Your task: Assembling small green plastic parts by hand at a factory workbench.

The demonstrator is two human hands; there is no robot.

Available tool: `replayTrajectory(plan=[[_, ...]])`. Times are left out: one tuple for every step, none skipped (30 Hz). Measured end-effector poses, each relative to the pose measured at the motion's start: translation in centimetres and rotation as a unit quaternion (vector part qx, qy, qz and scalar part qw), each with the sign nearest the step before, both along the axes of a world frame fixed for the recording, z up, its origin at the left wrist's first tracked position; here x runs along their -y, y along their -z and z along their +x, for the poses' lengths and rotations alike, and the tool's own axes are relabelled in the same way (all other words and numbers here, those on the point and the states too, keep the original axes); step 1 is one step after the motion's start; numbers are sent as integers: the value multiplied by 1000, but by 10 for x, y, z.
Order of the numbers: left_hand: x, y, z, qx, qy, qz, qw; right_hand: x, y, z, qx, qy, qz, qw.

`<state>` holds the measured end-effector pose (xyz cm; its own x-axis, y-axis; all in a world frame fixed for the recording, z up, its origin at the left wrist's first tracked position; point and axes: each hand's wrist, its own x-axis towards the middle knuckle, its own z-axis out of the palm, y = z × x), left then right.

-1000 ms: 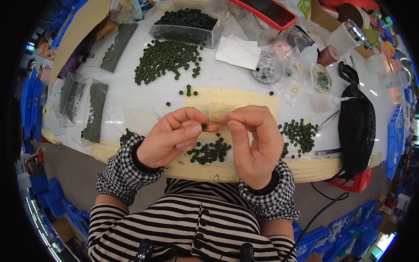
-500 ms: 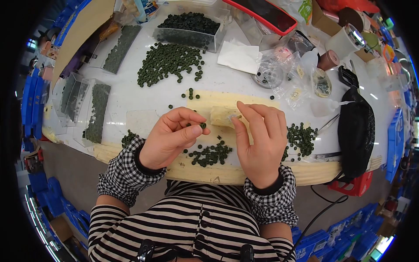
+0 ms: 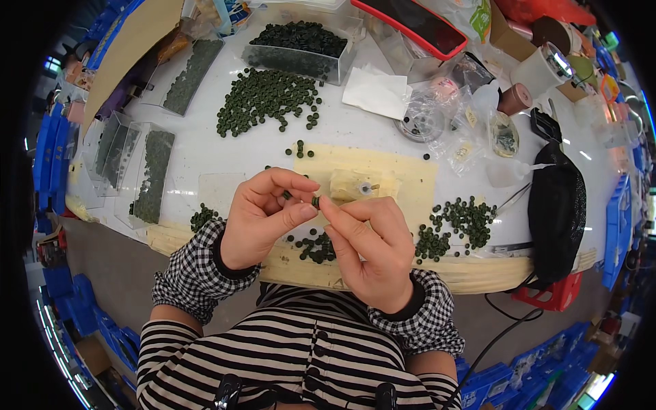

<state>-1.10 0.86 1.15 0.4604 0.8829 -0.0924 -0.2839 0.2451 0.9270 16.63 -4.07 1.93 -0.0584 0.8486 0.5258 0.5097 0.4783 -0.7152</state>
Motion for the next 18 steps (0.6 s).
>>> replayTrajectory(plan=[[0,-1,0,0,-7,-7,1000,0,1,0,-4,-2,-1,1000],[1,0,0,-4,-10,-5,1000,0,2,0,-8,-4,-6,1000],[0,0,0,-8,-12,-3,1000,0,2,0,-12,-7,-10,1000],[0,0,0,-12,-16,-2,1000,0,3,0,-16,-10,-14,1000],[0,1,0,-4,-15,0,1000,-1,4,0,-19,-14,-14,1000],[0,2,0,3,-15,2,1000,-1,4,0,-22,-17,-14,1000],[0,3,0,10,-14,4,1000,-1,4,1,-24,-20,-14,999],[0,2,0,7,-13,11,1000,-1,4,1,-24,-21,-14,999],[0,2,0,4,-13,17,1000,-1,4,1,-23,-21,-14,999],[1,1,-1,0,-14,23,1000,-2,4,1,-22,-22,-14,999],[1,1,-2,-14,-14,32,999,-2,4,1,-22,-23,-15,999],[1,1,-3,-29,-14,41,999,-2,3,2,-22,-24,-15,999],[1,2,-3,-43,-13,49,998,-2,3,2,-21,-24,-17,999],[1,2,-3,-44,-19,50,998,-3,3,2,-21,-24,-19,999],[2,3,-3,-46,-24,51,997,-3,3,2,-22,-24,-21,999],[2,3,-2,-46,-29,53,997,-3,3,2,-22,-23,-23,999],[2,3,-1,-42,-33,51,997,-3,3,2,-24,-25,-21,999],[2,2,1,-37,-38,50,997,-3,4,1,-27,-27,-19,999]])
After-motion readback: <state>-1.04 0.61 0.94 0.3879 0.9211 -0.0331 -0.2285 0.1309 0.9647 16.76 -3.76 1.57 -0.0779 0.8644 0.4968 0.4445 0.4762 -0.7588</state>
